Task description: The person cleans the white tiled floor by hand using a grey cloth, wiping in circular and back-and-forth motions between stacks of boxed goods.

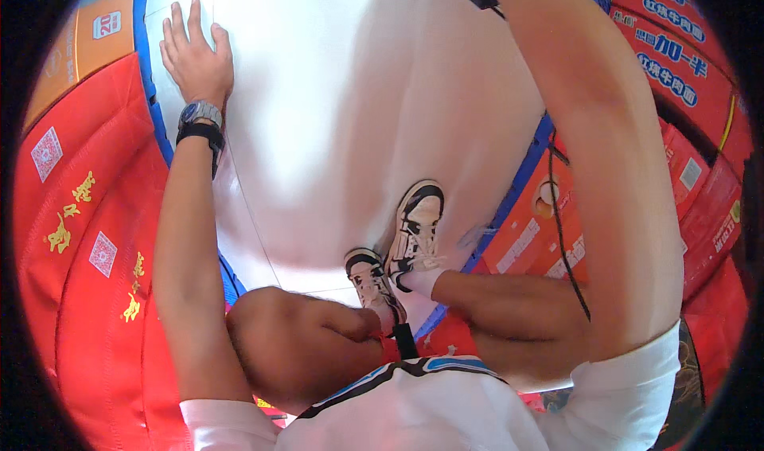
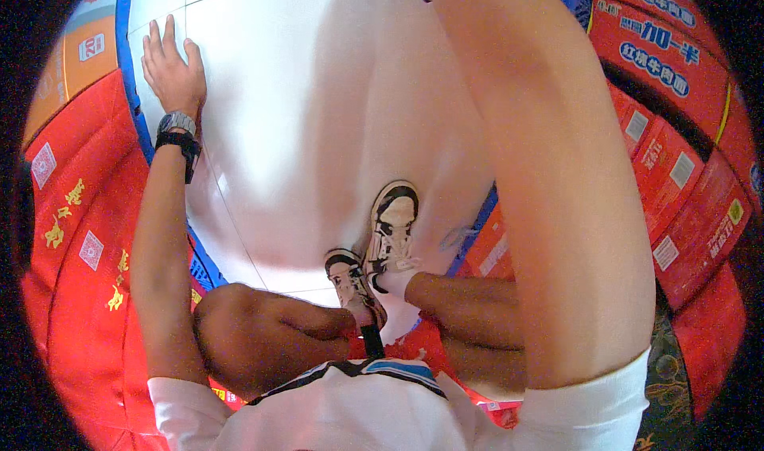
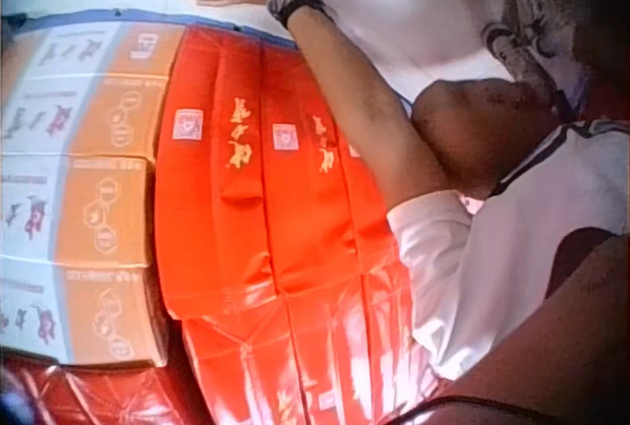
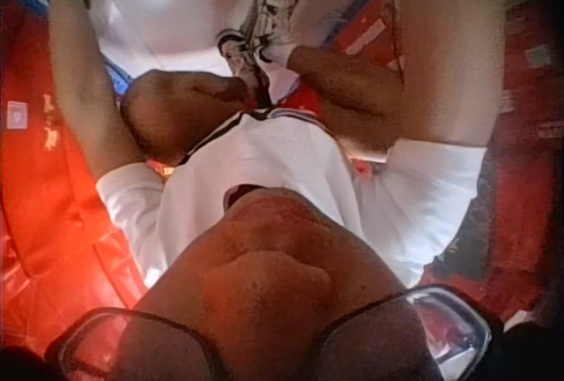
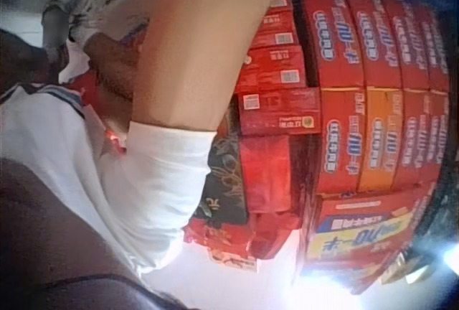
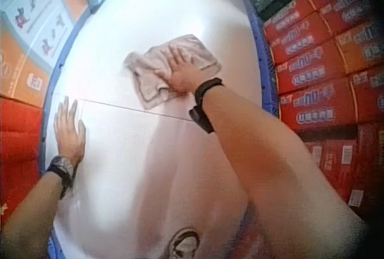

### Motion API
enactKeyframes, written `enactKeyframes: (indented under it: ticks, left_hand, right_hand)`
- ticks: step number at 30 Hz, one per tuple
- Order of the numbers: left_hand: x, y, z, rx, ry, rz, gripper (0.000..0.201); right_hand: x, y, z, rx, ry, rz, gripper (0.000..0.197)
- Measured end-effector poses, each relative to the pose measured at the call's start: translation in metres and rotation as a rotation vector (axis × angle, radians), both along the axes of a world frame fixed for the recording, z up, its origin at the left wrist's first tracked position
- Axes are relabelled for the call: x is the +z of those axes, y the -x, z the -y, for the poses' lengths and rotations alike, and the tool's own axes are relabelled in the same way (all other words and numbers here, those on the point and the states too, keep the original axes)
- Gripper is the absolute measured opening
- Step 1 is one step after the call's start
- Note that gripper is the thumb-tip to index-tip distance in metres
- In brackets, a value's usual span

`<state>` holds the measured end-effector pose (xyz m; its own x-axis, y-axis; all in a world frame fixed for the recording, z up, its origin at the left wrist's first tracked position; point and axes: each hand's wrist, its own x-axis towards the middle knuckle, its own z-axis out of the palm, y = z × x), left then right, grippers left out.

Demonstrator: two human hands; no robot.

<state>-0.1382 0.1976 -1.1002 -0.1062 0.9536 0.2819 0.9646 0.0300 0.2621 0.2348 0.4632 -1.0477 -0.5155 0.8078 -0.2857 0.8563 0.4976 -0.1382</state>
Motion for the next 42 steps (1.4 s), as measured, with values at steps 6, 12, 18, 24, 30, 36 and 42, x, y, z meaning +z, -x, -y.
enactKeyframes:
  ticks: [6,12,18,24,30,36,42]
  left_hand:
    - [0.003,0.006,0.001,0.003,-0.005,0.005,0.067]
    - [0.003,-0.007,-0.001,-0.007,-0.006,0.069,0.069]
    - [0.008,0.007,0.011,-0.007,0.041,0.029,0.07]
    - [0.004,0.008,0.005,-0.006,0.023,0.015,0.07]
    - [0.0,0.0,0.0,0.008,0.019,0.009,0.07]
    - [0.008,0.02,0.015,0.015,0.037,-0.03,0.069]
    - [0.01,0.008,0.006,0.007,0.029,-0.001,0.068]
  right_hand:
    - [0.036,-0.093,-0.049,0.11,-0.061,0.092,0.069]
    - [0.08,-0.174,-0.064,0.163,-0.078,0.278,0.044]
    - [0.048,-0.098,0.085,0.291,-0.306,0.132,0.03]
    - [0.024,-0.051,0.265,0.537,0.271,-0.29,0.064]
    - [0.047,-0.032,0.345,0.807,0.478,-0.37,0.056]
    - [0.035,-0.037,0.207,0.65,0.39,-0.254,0.076]
    - [0.056,-0.175,0.071,0.205,0.076,0.08,0.067]
